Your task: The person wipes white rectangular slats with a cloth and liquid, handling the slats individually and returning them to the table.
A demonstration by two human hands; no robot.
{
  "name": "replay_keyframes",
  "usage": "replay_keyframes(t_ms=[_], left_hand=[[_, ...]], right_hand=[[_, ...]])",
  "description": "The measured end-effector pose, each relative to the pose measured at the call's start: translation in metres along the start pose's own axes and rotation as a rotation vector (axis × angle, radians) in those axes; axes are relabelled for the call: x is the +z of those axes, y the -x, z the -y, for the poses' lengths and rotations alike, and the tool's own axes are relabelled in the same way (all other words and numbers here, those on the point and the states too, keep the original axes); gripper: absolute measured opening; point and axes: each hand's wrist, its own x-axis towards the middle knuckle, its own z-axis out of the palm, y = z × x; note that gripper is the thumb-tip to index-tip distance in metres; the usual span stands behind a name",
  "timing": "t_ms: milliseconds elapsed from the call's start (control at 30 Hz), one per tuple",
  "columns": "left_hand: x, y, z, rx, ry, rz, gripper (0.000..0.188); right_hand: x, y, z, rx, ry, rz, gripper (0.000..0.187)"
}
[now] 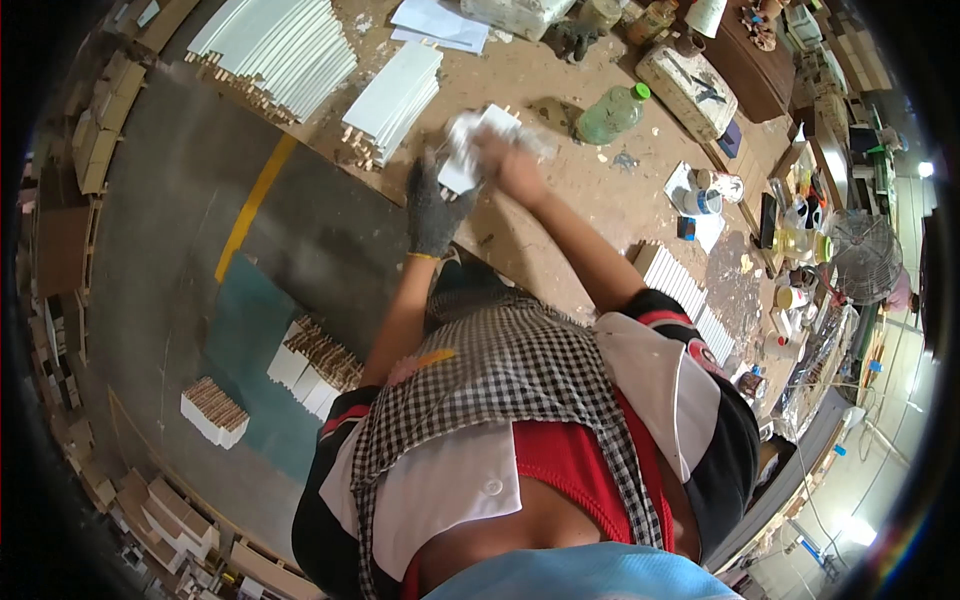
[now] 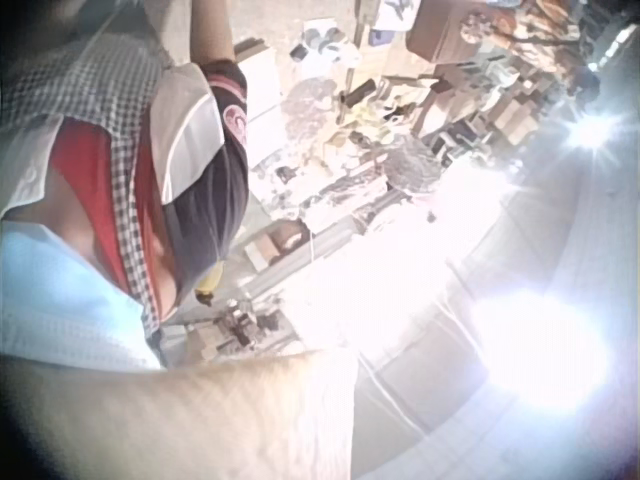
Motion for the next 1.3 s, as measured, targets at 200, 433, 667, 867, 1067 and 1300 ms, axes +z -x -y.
replay_keyframes(t_ms=[200,433,667,867,1067,1300], left_hand=[[0.001,-0.004,-0.004,-0.048,-0.029,0.046,0.095],[0.002,0.008,0.0,-0.17,0.06,-0.026,0.103],[-0.005,0.006,0.003,-0.133,0.093,0.018,0.101],[-0.004,0.001,-0.005,-0.059,0.116,-0.041,0.09],[0.004,0.01,0.014,0.049,0.054,-0.139,0.086],[0.005,0.007,0.011,-0.027,0.131,0.001,0.089]], right_hand=[[0.02,-0.009,0.022,-0.064,0.281,0.073,0.032],[-0.005,-0.057,-0.026,0.198,0.143,-0.107,0.033],[0.013,-0.008,-0.004,-0.051,0.275,-0.097,0.021],[-0.011,0.021,-0.07,0.117,0.321,-0.217,0.022],[-0.04,0.033,-0.095,0.613,0.4,0.192,0.046],[-0.045,-0.012,-0.146,0.759,0.449,0.13,0.027]])
